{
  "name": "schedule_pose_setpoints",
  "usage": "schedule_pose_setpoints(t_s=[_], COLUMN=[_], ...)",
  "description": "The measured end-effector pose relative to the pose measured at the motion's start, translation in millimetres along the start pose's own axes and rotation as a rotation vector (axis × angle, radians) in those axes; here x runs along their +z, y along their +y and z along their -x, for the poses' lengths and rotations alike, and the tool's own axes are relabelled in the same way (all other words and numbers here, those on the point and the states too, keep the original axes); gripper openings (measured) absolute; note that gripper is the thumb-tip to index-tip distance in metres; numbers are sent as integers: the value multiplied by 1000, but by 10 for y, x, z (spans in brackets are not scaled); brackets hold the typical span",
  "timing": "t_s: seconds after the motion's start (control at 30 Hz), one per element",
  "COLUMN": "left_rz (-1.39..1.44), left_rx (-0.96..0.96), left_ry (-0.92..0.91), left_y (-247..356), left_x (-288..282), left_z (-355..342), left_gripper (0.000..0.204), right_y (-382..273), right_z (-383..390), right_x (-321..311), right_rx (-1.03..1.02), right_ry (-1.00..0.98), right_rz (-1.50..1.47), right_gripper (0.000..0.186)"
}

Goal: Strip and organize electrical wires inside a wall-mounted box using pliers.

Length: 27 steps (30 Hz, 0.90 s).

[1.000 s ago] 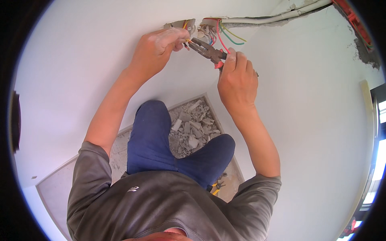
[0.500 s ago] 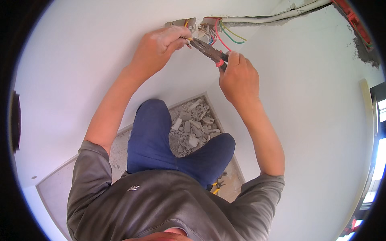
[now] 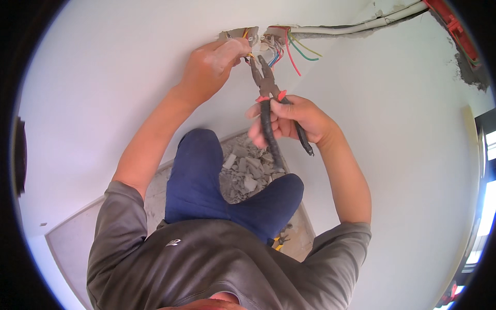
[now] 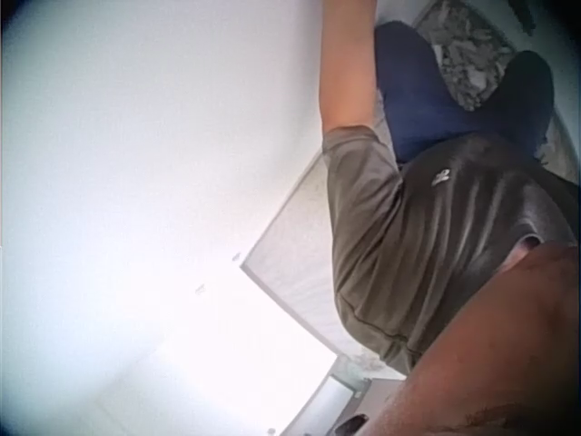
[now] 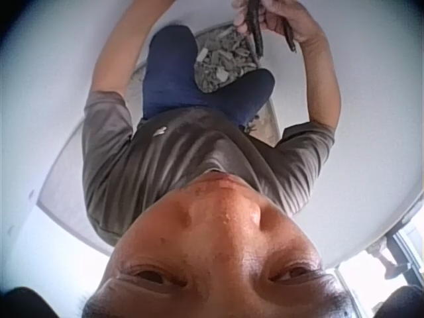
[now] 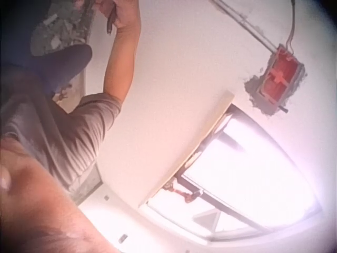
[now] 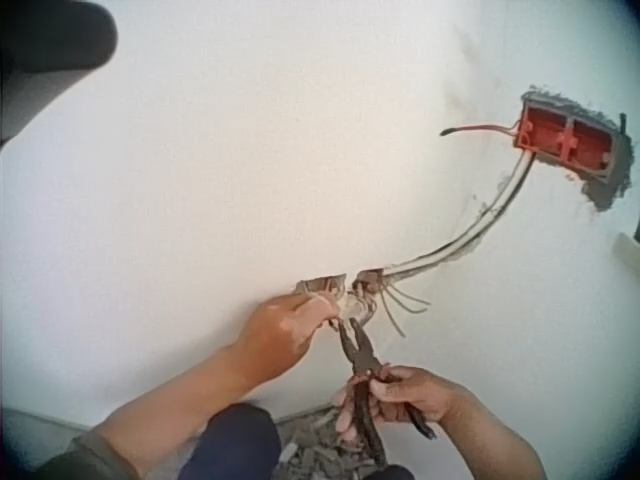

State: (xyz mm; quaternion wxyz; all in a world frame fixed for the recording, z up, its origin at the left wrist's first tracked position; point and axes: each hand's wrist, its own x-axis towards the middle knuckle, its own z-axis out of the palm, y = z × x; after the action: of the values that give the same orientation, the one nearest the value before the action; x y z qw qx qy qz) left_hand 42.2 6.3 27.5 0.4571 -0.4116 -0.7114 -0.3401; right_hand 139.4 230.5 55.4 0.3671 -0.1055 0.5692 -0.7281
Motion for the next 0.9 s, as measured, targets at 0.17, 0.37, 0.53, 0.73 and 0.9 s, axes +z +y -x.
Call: schedule_pose_setpoints(t_s=[0.17,0.37,0.53,0.73,0.9], left_rz=[12,78,43,33,26], left_rx=[-17,-57,-45,-42,-33], left_ry=[-49,-53,-69,-69,-72], left_y=[33,78,68,79,81], left_x=[0,-30,-26,-23,-44], left_z=[-36,-70,-71,-82,-82], left_gripper=[23,25,25,25,27], right_y=[-69,-95,-128,-253,-271], right_z=[107,78,95,156,132], right_x=[147,236,264,313,342], right_rx=[-89,-191,-211,-93,-93], right_ry=[492,864,884,851,824], right_rz=[969,1488,1517,1592,1641], right_gripper=[30,27,28,26,27])
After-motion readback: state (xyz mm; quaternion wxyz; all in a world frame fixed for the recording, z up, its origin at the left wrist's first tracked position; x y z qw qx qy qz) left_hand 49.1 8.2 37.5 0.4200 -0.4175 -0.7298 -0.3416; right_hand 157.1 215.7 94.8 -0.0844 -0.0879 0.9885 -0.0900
